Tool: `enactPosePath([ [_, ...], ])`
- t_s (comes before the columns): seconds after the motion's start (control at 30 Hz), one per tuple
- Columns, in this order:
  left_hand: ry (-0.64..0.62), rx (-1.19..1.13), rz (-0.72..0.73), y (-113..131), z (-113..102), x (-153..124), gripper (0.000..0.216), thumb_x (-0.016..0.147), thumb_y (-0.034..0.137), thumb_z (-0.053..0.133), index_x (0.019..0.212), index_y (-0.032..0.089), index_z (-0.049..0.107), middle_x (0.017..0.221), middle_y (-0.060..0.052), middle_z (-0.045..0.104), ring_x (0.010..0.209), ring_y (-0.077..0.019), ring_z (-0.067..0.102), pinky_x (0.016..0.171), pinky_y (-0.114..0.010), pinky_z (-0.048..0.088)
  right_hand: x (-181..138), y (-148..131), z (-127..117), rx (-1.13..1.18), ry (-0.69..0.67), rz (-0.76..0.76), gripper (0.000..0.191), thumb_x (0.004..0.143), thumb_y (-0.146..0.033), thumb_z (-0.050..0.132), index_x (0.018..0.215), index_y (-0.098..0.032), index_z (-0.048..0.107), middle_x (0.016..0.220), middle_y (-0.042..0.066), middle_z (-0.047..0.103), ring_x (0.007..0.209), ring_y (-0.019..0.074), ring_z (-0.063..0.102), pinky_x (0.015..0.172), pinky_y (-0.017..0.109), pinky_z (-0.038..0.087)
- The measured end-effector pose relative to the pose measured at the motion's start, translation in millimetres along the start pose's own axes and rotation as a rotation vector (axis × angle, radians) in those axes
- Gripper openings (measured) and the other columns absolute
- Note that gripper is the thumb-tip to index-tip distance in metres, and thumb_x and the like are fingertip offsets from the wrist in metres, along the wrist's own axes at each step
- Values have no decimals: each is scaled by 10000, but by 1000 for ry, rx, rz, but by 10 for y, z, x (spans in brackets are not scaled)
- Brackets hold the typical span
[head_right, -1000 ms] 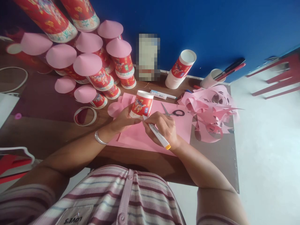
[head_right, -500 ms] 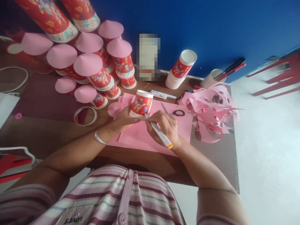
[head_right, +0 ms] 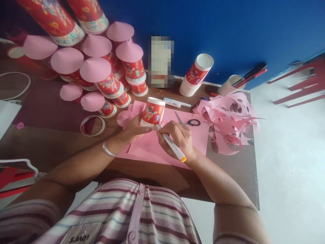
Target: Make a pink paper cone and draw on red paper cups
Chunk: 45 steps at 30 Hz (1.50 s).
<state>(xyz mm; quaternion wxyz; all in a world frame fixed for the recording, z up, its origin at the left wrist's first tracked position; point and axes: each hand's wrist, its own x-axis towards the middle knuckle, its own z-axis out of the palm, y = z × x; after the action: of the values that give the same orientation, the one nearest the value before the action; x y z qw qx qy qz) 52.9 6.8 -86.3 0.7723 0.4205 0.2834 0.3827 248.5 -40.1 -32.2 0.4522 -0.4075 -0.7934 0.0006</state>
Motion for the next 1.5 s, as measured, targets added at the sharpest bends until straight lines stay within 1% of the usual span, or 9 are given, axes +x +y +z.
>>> enactPosePath([
  [0.1, 9, -1, 0, -17, -12, -1, 590, 721, 334, 918, 1247, 216, 678, 1200, -83, 770, 1181, -318, 718, 1130, -541, 515, -6, -6, 1, -9, -3, 7, 147, 935, -163, 666, 917, -238, 540, 707, -41, 665, 541, 106, 606, 495, 250, 439],
  [0.3, -20, -29, 14, -29, -19, 4, 558, 748, 305, 902, 1252, 213, 682, 1154, -79, 778, 1119, -293, 742, 1109, -530, 532, -6, -3, -8, 10, -24, -8, 154, 931, -150, 665, 937, -238, 539, 716, -41, 671, 551, 102, 607, 503, 248, 426],
  [0.4, -2, -27, 11, -10, -3, 2, 551, 735, 309, 910, 1230, 209, 688, 1146, -73, 777, 1145, -294, 731, 1114, -517, 529, -10, 1, -3, 12, -17, -5, 157, 927, -150, 670, 940, -240, 542, 720, -38, 675, 554, 106, 611, 506, 251, 429],
  [0.5, 11, -32, 5, 14, 21, 1, 547, 719, 328, 917, 1200, 199, 691, 1126, -72, 780, 1126, -299, 737, 1117, -527, 522, -13, 2, 2, -2, -10, -4, 159, 923, -150, 671, 935, -243, 542, 719, -38, 676, 551, 109, 612, 503, 253, 431],
  [0.87, -38, -60, 20, 21, 18, 9, 489, 757, 300, 885, 1205, 209, 711, 1139, -77, 786, 1102, -292, 749, 1109, -516, 537, 18, -17, -15, -43, -5, 18, 186, 906, -123, 679, 911, -236, 531, 701, -40, 657, 543, 102, 601, 507, 242, 425],
  [1.0, -23, -62, 27, 18, 20, 6, 491, 739, 307, 899, 1184, 211, 716, 1101, -62, 792, 1072, -288, 761, 1102, -524, 543, 26, -16, -14, -34, 3, 9, 194, 901, -115, 675, 913, -236, 524, 694, -47, 649, 543, 98, 599, 506, 235, 426],
  [1.17, -9, -49, 0, 31, 25, -3, 519, 742, 323, 895, 1204, 195, 696, 1128, -81, 789, 1115, -314, 754, 1113, -545, 535, 29, -21, -9, -48, 0, 7, 191, 900, -115, 659, 884, -242, 518, 667, -56, 633, 517, 96, 575, 486, 236, 416],
  [1.4, 11, -70, -12, 36, 35, -2, 569, 711, 324, 916, 1215, 196, 684, 1142, -82, 785, 1129, -310, 743, 1108, -544, 530, 24, -32, -15, -59, -15, 0, 174, 915, -134, 653, 888, -240, 518, 666, -50, 637, 521, 98, 574, 502, 241, 423],
  [1.5, 9, -77, -6, 30, 29, -1, 544, 718, 310, 913, 1202, 200, 690, 1126, -71, 783, 1104, -286, 744, 1094, -517, 540, 21, -34, -14, -57, -14, -3, 175, 917, -135, 651, 896, -243, 516, 674, -50, 647, 519, 99, 568, 495, 243, 417],
])
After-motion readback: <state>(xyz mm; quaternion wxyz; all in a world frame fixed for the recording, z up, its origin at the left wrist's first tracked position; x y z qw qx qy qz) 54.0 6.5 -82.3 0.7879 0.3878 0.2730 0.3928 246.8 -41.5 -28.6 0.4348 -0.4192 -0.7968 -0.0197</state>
